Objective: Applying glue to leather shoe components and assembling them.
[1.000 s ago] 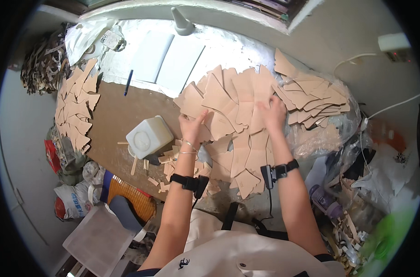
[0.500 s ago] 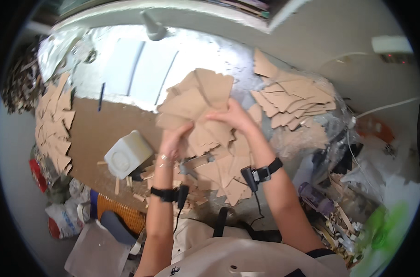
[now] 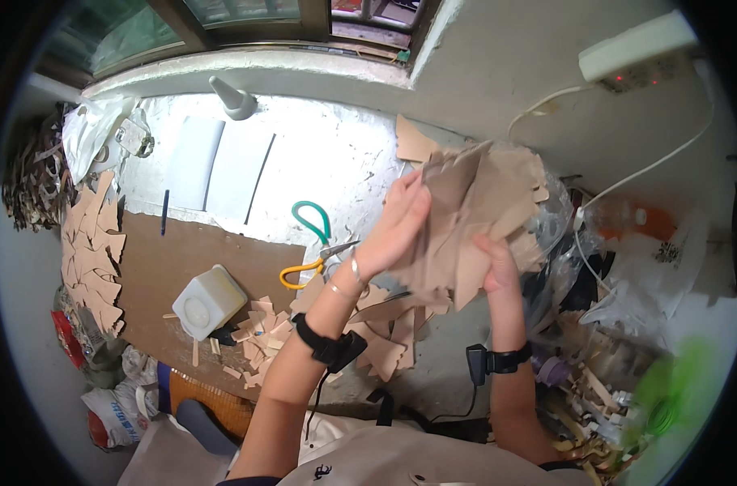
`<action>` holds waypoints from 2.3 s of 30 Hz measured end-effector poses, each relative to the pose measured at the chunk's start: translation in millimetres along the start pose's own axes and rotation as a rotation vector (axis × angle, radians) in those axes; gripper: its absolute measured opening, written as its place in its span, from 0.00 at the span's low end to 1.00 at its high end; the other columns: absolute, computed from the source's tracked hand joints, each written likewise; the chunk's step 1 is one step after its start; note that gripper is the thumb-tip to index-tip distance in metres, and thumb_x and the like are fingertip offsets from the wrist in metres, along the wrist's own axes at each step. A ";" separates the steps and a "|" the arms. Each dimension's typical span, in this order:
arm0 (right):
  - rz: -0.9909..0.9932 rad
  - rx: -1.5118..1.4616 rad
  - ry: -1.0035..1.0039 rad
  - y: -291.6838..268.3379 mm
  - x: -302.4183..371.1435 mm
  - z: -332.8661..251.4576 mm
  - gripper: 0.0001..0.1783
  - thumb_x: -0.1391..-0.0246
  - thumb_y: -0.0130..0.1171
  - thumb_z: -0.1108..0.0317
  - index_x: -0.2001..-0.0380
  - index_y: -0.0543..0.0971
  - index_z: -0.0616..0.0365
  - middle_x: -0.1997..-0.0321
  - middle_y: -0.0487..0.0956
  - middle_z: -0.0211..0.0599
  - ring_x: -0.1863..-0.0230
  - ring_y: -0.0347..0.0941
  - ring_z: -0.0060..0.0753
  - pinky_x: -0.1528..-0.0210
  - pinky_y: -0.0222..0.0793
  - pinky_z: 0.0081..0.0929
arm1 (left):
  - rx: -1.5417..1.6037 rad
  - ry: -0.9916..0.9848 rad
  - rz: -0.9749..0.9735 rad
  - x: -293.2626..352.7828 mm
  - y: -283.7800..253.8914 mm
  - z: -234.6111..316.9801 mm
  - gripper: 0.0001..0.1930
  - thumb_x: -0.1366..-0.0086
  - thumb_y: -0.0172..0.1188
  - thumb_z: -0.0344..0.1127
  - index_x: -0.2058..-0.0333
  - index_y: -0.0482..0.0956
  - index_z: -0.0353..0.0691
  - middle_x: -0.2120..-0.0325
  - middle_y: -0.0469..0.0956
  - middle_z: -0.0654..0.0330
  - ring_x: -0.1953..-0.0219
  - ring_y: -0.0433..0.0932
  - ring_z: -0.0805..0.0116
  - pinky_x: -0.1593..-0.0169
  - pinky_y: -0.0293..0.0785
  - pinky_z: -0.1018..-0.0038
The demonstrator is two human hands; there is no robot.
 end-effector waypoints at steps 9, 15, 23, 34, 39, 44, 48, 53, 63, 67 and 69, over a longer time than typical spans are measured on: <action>0.405 -0.220 -0.018 -93.6 -27.1 22.9 0.27 0.39 0.58 0.73 0.37 0.68 0.62 0.39 0.75 0.44 0.38 0.72 0.44 0.36 0.69 0.43 | -0.690 -0.015 0.167 -48.8 51.0 -148.3 0.19 0.33 0.59 0.44 0.45 0.77 0.51 0.49 0.75 0.50 0.35 0.66 0.48 0.35 0.57 0.57; 0.421 -0.210 -0.116 -93.9 -15.3 29.1 0.27 0.40 0.59 0.74 0.38 0.68 0.65 0.39 0.75 0.43 0.39 0.72 0.43 0.37 0.70 0.41 | -0.459 -0.169 0.046 -31.0 42.9 -68.9 0.18 0.36 0.62 0.35 0.47 0.77 0.41 0.70 0.80 0.57 0.63 0.80 0.58 0.52 0.70 0.59; 0.279 -0.181 -0.012 -106.3 20.5 56.2 0.21 0.32 0.45 0.63 0.41 0.71 0.63 0.43 0.77 0.41 0.43 0.74 0.40 0.43 0.73 0.40 | 0.385 -0.208 -0.362 69.7 46.3 136.3 0.18 0.26 0.54 0.32 0.41 0.73 0.34 0.63 0.70 0.64 0.60 0.79 0.75 0.58 0.74 0.80; 0.401 0.131 -0.013 -42.4 -2.4 -8.0 0.29 0.37 0.62 0.60 0.36 0.71 0.59 0.42 0.77 0.41 0.30 0.61 0.37 0.30 0.57 0.45 | 0.634 0.129 0.168 57.0 -28.3 150.9 0.28 0.30 0.56 0.28 0.33 0.63 0.32 0.44 0.71 0.58 0.44 0.76 0.64 0.38 0.71 0.67; 0.255 0.273 -0.381 -48.5 99.2 10.0 0.25 0.32 0.55 0.57 0.41 0.74 0.64 0.46 0.79 0.42 0.45 0.75 0.36 0.35 0.65 0.39 | 0.421 0.143 0.146 79.3 -50.0 115.0 0.24 0.28 0.53 0.28 0.35 0.66 0.33 0.37 0.68 0.54 0.41 0.73 0.58 0.36 0.72 0.55; 0.591 0.553 -0.066 -145.1 100.5 129.9 0.24 0.34 0.56 0.55 0.47 0.76 0.67 0.52 0.80 0.46 0.53 0.78 0.36 0.49 0.73 0.34 | 0.439 0.090 0.107 108.9 -50.5 97.9 0.24 0.27 0.51 0.28 0.34 0.64 0.34 0.37 0.68 0.55 0.38 0.71 0.57 0.34 0.69 0.56; 0.526 1.070 -0.161 -109.4 77.7 173.2 0.32 0.51 0.73 0.58 0.49 0.75 0.68 0.50 0.79 0.50 0.55 0.78 0.40 0.52 0.73 0.33 | 0.400 0.057 0.064 139.5 -46.0 91.3 0.25 0.27 0.51 0.29 0.33 0.62 0.35 0.36 0.66 0.55 0.34 0.67 0.53 0.29 0.60 0.56; 0.314 0.877 -0.080 -107.5 84.1 165.1 0.26 0.55 0.74 0.72 0.52 0.76 0.67 0.57 0.82 0.45 0.56 0.79 0.35 0.53 0.74 0.31 | 0.321 -0.132 0.351 173.4 -58.5 52.5 0.26 0.28 0.53 0.32 0.33 0.62 0.35 0.37 0.67 0.54 0.33 0.65 0.60 0.30 0.61 0.62; 0.064 0.362 0.348 -127.3 188.2 84.2 0.24 0.46 0.68 0.71 0.47 0.77 0.64 0.50 0.82 0.33 0.51 0.77 0.27 0.48 0.70 0.27 | -0.422 -0.724 0.690 306.7 -22.7 -167.5 0.39 0.42 0.72 0.46 0.41 0.65 0.27 0.54 0.75 0.51 0.55 0.75 0.67 0.50 0.73 0.69; 0.139 0.612 0.297 -67.5 153.8 144.8 0.26 0.50 0.72 0.69 0.48 0.76 0.63 0.49 0.81 0.36 0.51 0.77 0.27 0.48 0.72 0.27 | -0.259 -0.789 0.516 276.6 -10.8 -168.1 0.37 0.46 0.75 0.42 0.44 0.67 0.27 0.55 0.79 0.49 0.58 0.79 0.70 0.56 0.76 0.72; 0.117 0.493 0.161 -68.4 133.6 188.0 0.23 0.52 0.72 0.71 0.54 0.75 0.64 0.56 0.81 0.36 0.55 0.77 0.27 0.55 0.75 0.28 | 0.118 -0.605 0.402 265.1 10.3 -162.5 0.28 0.46 0.75 0.32 0.50 0.73 0.29 0.58 0.82 0.54 0.65 0.80 0.71 0.63 0.78 0.74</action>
Point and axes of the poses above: each hand's wrist, its own x-axis away from the middle knuckle, its own y-axis out of the palm, z = x × y, the point moved 2 cm from there along -x, towards the middle knuckle
